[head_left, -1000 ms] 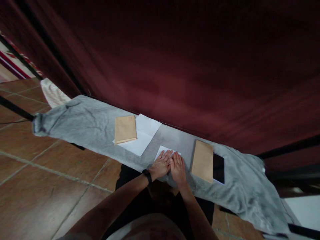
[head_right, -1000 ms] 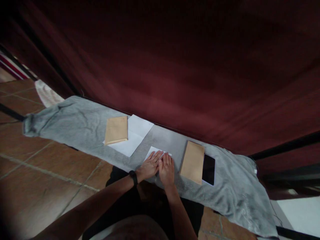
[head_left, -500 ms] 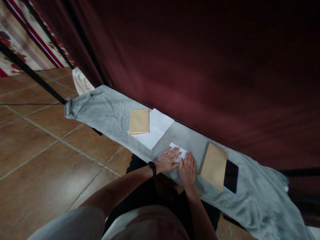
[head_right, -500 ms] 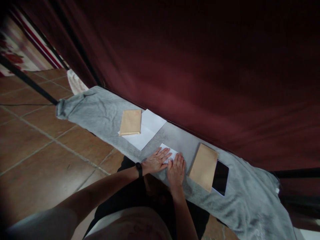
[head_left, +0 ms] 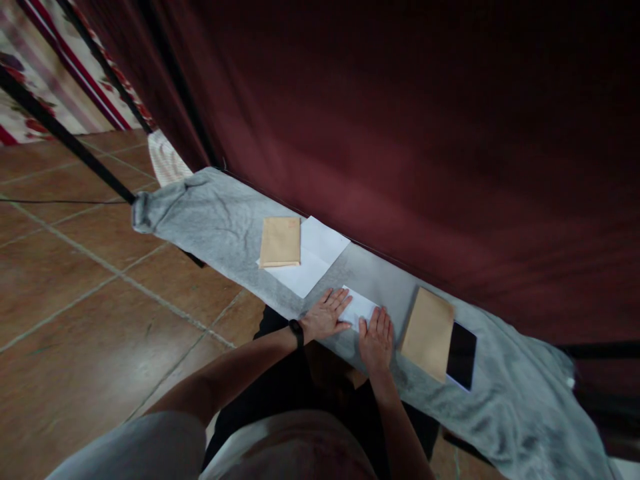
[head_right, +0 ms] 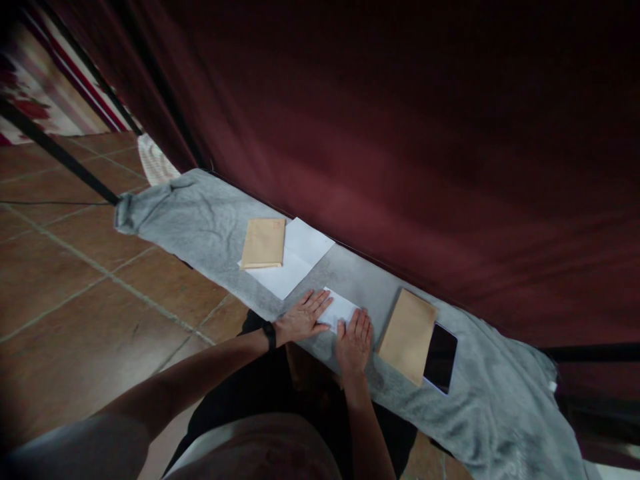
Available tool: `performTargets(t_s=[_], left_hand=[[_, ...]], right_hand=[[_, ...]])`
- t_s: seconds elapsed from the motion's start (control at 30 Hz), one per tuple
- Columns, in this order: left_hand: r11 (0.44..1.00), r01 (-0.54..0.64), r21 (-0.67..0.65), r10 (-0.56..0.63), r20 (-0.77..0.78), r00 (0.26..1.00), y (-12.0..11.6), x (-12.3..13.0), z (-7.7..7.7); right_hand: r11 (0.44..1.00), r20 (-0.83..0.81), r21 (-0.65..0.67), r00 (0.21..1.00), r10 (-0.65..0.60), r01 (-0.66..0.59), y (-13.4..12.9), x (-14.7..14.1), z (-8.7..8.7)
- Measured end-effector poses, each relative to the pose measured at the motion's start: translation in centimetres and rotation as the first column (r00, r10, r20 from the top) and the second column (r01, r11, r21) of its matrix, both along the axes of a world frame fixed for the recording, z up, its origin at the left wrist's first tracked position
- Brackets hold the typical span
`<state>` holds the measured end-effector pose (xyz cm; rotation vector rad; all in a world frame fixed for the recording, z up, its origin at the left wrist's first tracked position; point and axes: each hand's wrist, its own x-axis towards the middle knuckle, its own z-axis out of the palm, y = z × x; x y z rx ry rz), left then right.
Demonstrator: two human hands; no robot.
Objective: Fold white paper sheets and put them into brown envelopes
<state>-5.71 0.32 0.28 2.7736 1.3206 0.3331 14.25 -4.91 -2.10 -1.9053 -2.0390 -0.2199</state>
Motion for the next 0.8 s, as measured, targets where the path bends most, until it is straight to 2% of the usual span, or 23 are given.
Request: performTargets(t_s=[0.23,0.47,0.8], left_hand=[[0.999,-0.033,-0.026,0.032,-0.021,0.999,0.1,-1.0,0.4],[0.999,-0.044,-0.029,0.042,-0.044,0.998,0.1,-1.2,0.1],[0.999,-0.041,0.005,0.041,-0.063,0.997,0.2,-1.3,0.0]], right_hand=[[1.000,-0.048,0.025,0.999,-0.018,0.019,0.0,0.1,-0.5],[0.999,-0.065,0.049,0.998,-0.002,0.006,-0.5,0.3,-0.2],[0.997,-0.040,0.071,0.999,-0.028,0.031,-2.5,0.6,-0.2]])
